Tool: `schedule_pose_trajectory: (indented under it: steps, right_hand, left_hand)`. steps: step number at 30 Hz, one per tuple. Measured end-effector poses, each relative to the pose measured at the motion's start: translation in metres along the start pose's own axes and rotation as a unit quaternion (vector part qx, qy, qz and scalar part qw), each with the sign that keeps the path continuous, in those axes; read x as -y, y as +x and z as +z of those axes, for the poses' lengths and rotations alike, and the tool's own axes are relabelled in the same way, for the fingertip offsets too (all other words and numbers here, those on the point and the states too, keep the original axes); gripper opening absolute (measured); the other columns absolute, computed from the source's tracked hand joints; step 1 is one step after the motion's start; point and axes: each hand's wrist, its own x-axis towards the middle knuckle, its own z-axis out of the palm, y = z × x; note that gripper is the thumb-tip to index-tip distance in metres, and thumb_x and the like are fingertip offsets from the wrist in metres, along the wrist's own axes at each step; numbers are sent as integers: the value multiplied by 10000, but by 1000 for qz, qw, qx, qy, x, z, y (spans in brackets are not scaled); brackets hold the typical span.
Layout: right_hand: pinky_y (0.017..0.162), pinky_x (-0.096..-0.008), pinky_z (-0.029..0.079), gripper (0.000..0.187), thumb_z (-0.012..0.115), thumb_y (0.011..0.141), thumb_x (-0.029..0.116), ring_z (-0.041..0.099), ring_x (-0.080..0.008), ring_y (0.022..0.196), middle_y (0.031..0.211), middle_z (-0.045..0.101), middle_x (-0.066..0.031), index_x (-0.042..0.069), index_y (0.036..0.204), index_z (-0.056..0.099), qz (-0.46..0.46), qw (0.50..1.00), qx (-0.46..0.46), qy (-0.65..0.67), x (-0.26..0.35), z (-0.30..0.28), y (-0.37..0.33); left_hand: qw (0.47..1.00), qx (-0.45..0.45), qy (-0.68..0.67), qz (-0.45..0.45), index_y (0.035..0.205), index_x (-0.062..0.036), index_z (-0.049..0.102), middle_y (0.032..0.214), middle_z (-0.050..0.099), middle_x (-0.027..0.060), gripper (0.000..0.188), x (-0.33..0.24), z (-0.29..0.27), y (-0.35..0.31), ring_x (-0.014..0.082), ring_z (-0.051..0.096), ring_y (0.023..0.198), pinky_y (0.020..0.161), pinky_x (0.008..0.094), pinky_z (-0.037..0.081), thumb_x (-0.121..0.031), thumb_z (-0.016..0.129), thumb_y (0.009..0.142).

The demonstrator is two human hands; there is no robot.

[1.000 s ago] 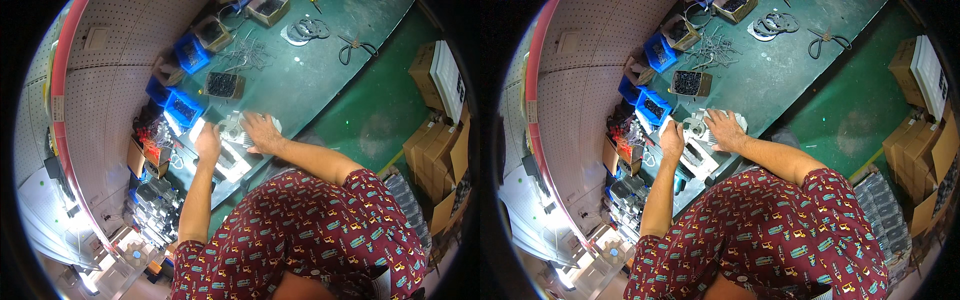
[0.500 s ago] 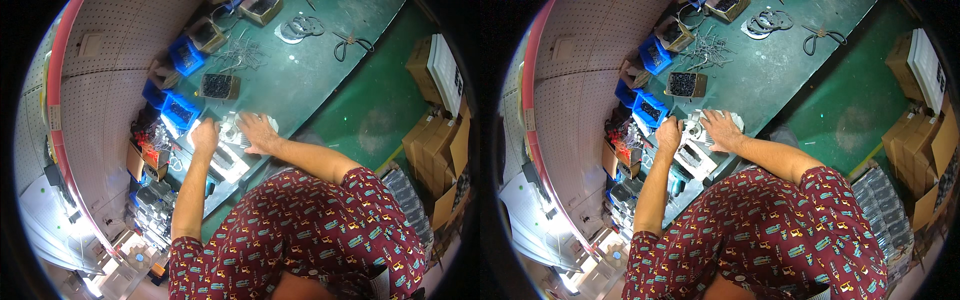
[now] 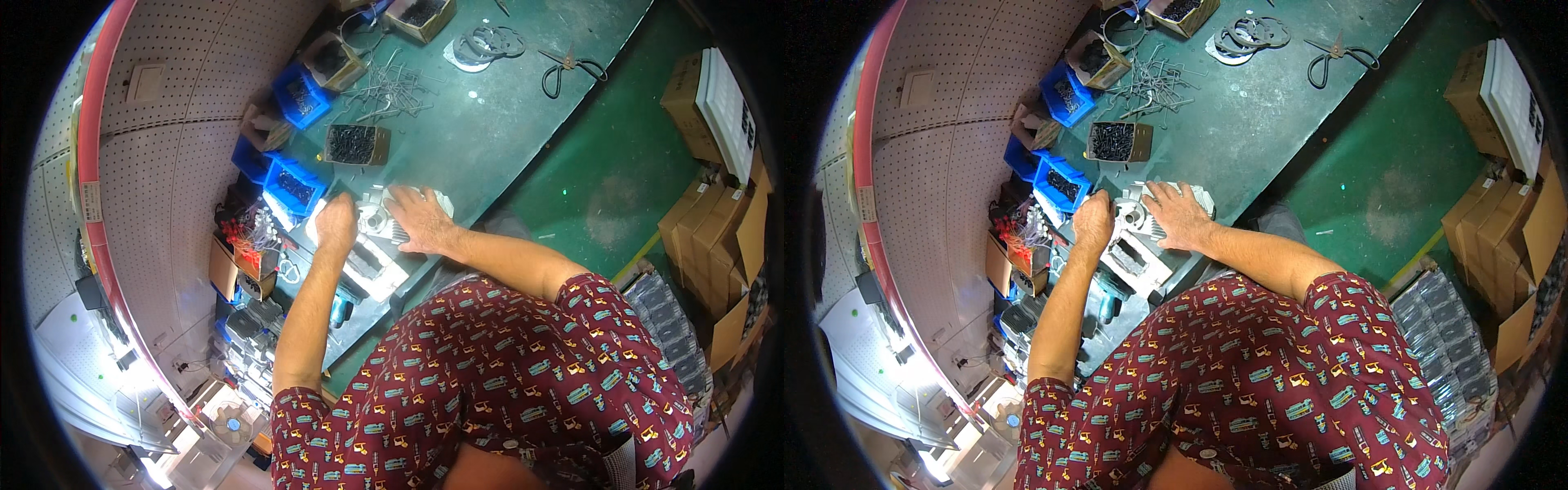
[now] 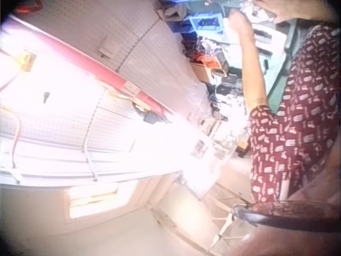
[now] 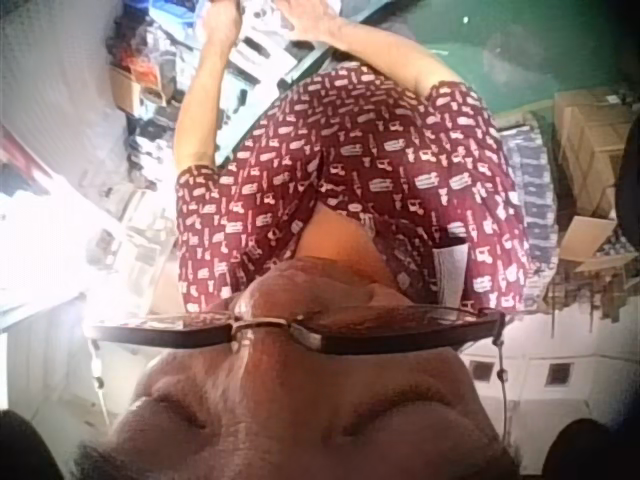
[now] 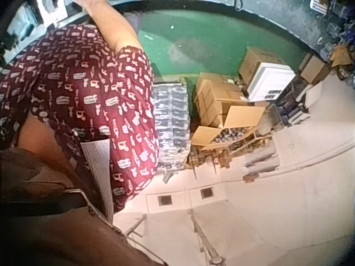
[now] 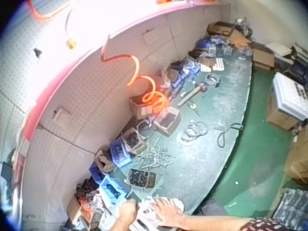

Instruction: The person assembles metal parts on a workbench, using a power drill to fasten components and pliers to adjust wires. They handle multiple metal pieces, placing them into a box and continuing to assemble them on the table.

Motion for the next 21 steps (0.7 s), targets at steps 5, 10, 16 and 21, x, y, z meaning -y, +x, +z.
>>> schedule_pose_trajectory:
  steps: [5, 10, 16, 21]
  right_hand:
    - [1145, -544, 335, 1053, 842, 718, 550, 390, -329, 1456, 1606, 357, -200, 34, 1530, 413, -7, 1000, -2, -14, 2, -3, -1]
    - [1103, -551, 356, 1017, 881, 676, 495, 419, -345, 1413, 1554, 390, -214, 37, 1473, 445, -17, 999, -45, 4, 0, -1, -2]
    - [1143, -541, 337, 1064, 849, 713, 563, 391, -326, 1454, 1604, 357, -194, 41, 1528, 409, -14, 1000, -3, -14, 0, -7, -1]
    - [1139, -538, 335, 1057, 843, 718, 569, 393, -329, 1447, 1596, 365, -194, 40, 1524, 412, -16, 999, -3, -27, -1, -2, -2]
  left_hand:
    - [1000, -18, 6, 17, 953, -35, 584, 965, 696, 210, 161, 7, 11, -4, 424, 677, 912, 790, 533, 538, -185, 643, 942]
    - [999, -30, 2, 29, 942, -58, 590, 953, 677, 169, 60, 3, 8, -7, 373, 664, 935, 822, 486, 541, -89, 627, 906]
    - [996, -76, -19, 35, 953, -56, 610, 984, 661, 182, 114, 10, 17, -8, 389, 642, 953, 814, 502, 519, -152, 664, 924]
    - [997, -66, -31, -15, 960, -53, 612, 972, 673, 159, 117, 4, 19, -14, 367, 674, 943, 815, 472, 551, -145, 674, 923]
